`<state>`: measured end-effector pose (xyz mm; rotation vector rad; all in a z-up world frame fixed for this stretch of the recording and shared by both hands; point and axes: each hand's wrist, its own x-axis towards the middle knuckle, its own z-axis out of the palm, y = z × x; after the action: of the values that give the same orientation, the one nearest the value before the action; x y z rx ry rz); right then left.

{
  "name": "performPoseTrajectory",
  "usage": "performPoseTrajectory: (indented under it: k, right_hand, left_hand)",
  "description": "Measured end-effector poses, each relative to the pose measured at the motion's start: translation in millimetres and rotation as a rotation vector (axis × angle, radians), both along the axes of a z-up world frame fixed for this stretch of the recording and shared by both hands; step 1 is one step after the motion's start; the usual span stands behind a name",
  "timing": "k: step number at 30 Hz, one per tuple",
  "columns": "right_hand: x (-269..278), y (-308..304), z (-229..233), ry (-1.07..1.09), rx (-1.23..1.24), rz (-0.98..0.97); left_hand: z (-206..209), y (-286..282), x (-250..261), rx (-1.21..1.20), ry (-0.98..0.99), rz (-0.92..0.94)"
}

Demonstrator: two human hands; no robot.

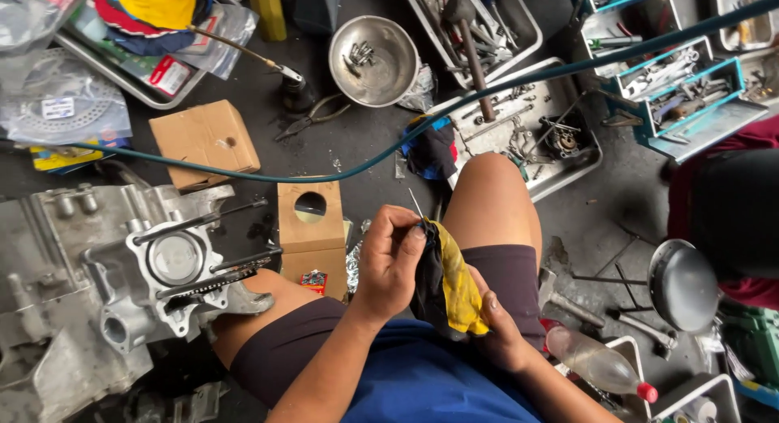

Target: Cleaning the gasket mating surface of a motorcycle engine block using a cloth and a scraping tool.

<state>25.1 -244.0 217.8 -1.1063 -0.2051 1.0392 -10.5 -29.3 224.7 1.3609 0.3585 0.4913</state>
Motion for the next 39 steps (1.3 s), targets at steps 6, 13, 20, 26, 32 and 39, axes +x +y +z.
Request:
performPoseTrajectory:
  k: [6,13,20,26,32,39]
  right_hand:
    - [10,6,13,0.086,-0.143,-0.006]
    - [9,-20,-2,0.500,-0.353,0.057]
    - [-1,-27,-5,-0.002,-0.320,0.103]
    - [2,-24,-1,-0.189,-0.307,0.093]
    - [-1,-15,1,-0.315,-0.392,0.098]
    - [-2,-17,2,-0.307,-0.384,0.107]
  left_hand:
    - [-7,1,-5,-0.009,0.053,0.086]
    - [-7,12,3,-0.163,0.114,0.223]
    - [4,37,1,-0.089,0.102,0.389]
    - [4,28,-2,-0.210,0.091,0.390]
    - [-9,10,-6,-0.158,0.137,0.404]
    - [-6,7,-9,-0.255,0.091,0.378]
